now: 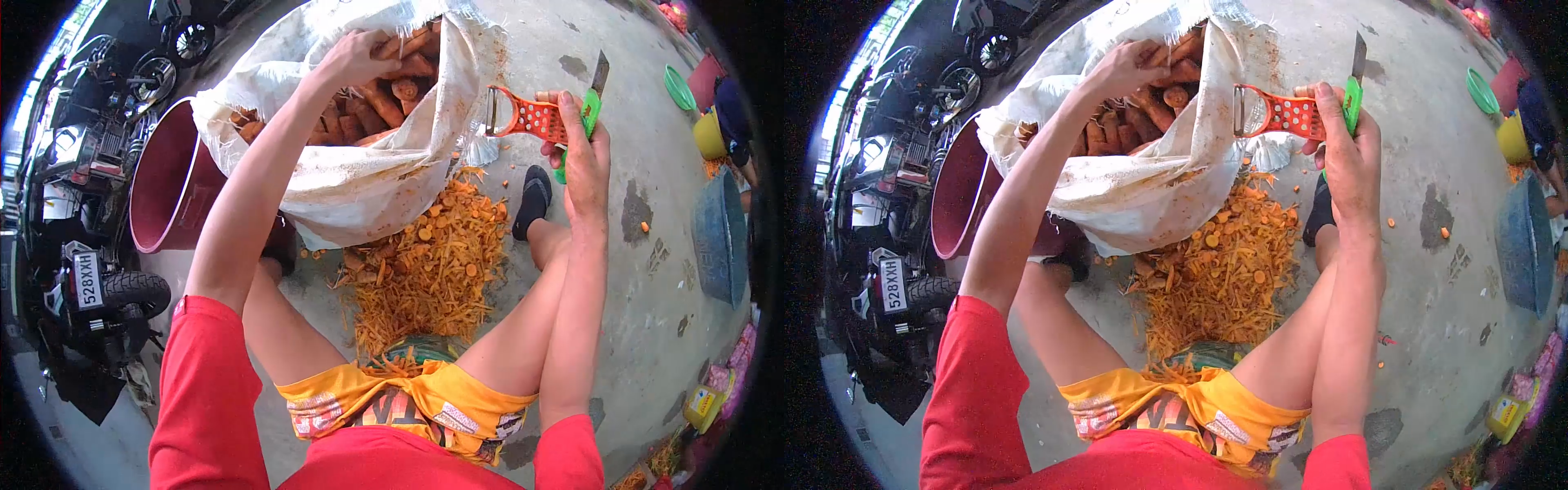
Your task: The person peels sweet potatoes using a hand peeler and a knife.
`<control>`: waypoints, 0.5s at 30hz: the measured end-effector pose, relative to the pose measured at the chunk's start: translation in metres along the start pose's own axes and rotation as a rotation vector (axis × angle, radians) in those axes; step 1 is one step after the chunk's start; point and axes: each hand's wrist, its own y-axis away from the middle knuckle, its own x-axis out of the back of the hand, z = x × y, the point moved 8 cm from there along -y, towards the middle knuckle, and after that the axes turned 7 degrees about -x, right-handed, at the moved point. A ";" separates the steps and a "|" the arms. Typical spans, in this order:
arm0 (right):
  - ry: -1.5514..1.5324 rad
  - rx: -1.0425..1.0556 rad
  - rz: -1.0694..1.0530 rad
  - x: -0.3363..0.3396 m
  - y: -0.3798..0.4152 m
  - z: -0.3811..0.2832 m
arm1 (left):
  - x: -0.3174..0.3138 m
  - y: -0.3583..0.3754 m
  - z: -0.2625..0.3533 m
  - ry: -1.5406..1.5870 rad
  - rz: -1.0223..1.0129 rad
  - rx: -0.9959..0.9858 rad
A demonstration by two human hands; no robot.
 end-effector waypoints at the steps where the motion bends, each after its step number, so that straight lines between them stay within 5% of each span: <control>1: 0.012 -0.004 0.018 0.001 0.001 -0.002 | 0.001 0.008 -0.002 0.107 -0.016 0.028; 4: 0.023 -0.015 0.036 0.002 0.006 -0.004 | 0.017 0.039 0.000 0.101 0.019 0.072; 8: 0.153 -0.037 -0.022 -0.008 0.007 0.007 | 0.090 0.105 0.011 0.431 0.440 0.075; 15: 0.526 0.222 -0.393 -0.111 0.068 0.019 | 0.079 0.232 0.059 1.401 0.594 0.416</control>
